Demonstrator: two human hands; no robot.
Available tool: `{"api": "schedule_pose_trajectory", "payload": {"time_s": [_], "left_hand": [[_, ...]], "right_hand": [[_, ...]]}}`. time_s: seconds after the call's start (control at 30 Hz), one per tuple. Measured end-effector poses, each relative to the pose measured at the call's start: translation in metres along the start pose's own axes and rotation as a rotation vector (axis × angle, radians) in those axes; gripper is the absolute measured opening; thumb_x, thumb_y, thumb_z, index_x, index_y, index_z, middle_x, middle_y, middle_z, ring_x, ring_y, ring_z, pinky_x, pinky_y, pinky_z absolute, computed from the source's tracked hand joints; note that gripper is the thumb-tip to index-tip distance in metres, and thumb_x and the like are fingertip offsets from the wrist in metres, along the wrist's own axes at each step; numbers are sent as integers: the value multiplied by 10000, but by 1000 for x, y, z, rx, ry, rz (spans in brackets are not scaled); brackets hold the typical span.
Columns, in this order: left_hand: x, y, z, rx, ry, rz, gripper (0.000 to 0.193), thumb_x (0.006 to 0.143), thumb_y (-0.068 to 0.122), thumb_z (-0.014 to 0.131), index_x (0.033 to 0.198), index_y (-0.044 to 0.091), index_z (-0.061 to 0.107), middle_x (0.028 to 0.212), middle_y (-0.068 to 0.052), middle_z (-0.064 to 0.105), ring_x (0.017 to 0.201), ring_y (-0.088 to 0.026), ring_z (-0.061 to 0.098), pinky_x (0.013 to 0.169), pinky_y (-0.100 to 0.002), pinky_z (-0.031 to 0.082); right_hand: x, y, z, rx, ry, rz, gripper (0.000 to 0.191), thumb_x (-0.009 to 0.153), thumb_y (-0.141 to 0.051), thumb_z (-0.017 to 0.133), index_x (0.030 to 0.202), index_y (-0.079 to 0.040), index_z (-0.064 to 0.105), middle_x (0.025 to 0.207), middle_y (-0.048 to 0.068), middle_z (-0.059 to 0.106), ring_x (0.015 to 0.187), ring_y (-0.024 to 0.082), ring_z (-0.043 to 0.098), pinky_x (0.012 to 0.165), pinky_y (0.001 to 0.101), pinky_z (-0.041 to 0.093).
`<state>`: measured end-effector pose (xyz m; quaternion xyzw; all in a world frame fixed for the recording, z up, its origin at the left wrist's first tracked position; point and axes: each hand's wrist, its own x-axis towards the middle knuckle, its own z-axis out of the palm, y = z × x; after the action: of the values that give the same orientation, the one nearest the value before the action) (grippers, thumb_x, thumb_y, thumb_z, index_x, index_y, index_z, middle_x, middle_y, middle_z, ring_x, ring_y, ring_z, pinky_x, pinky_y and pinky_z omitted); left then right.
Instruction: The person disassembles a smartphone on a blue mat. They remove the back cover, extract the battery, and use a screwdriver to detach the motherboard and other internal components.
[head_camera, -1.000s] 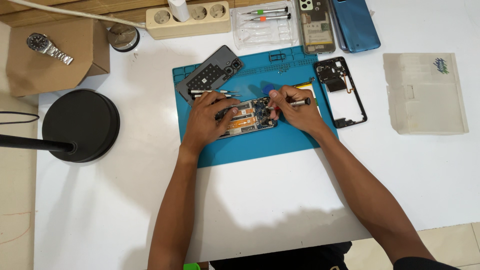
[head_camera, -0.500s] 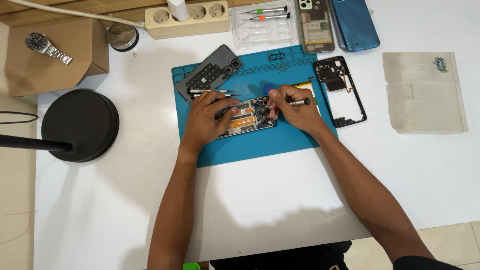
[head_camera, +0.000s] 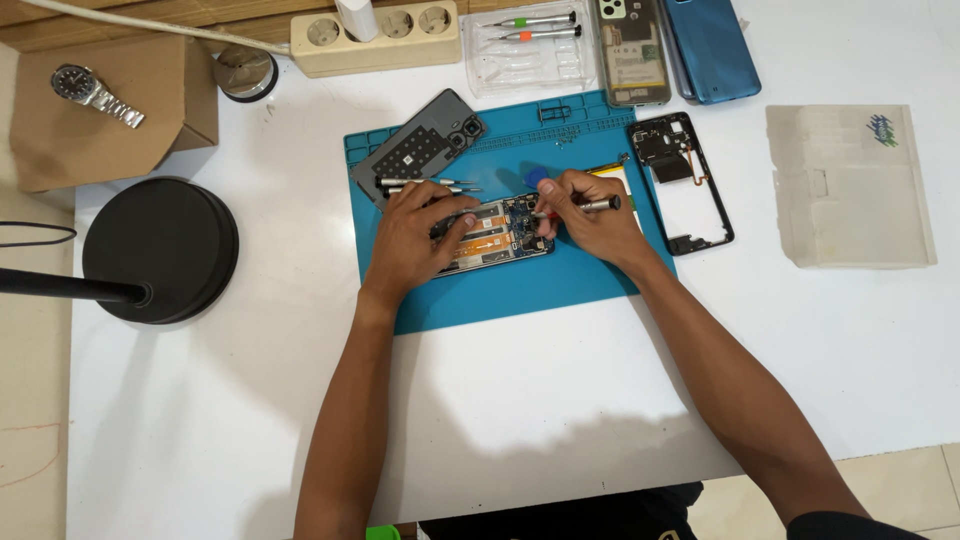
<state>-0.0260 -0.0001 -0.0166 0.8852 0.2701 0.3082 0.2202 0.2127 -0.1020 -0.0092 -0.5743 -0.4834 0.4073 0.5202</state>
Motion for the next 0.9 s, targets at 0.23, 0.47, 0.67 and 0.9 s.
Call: {"api": "schedule_pose_trajectory", "payload": {"time_s": [0.23, 0.47, 0.67, 0.9], "left_hand": [[0, 0, 0, 5, -5, 7, 165, 930, 240, 769, 1058, 142, 805, 942, -2, 673, 942, -173, 604, 904, -369, 470], [-1, -1, 1, 9, 3, 10, 167, 924, 241, 771, 1056, 146, 806, 950, -4, 676, 951, -175, 607, 906, -368, 471], [0, -2, 1, 8, -10, -9, 167, 927, 250, 769, 1057, 152, 806, 949, 0, 680, 947, -172, 609, 913, -366, 471], [-1, -1, 2, 7, -5, -9, 168, 925, 252, 770, 1054, 153, 808, 951, 2, 684, 950, -171, 608, 917, -367, 469]], "right_hand": [[0, -1, 1, -12, 5, 0, 370, 1045, -290, 597, 789, -26, 643, 753, 89, 707, 652, 125, 723, 554, 255, 607], [0, -1, 0, -16, 14, 20, 380, 1044, -304, 589, 795, -24, 652, 751, 91, 704, 642, 128, 719, 548, 259, 604], [1, 1, 0, -34, 9, 28, 382, 1040, -314, 592, 793, -28, 650, 750, 89, 708, 649, 132, 726, 564, 259, 611], [0, 0, -1, -46, 13, 63, 386, 1040, -316, 585, 786, -32, 644, 740, 85, 712, 646, 129, 729, 557, 259, 608]]}}
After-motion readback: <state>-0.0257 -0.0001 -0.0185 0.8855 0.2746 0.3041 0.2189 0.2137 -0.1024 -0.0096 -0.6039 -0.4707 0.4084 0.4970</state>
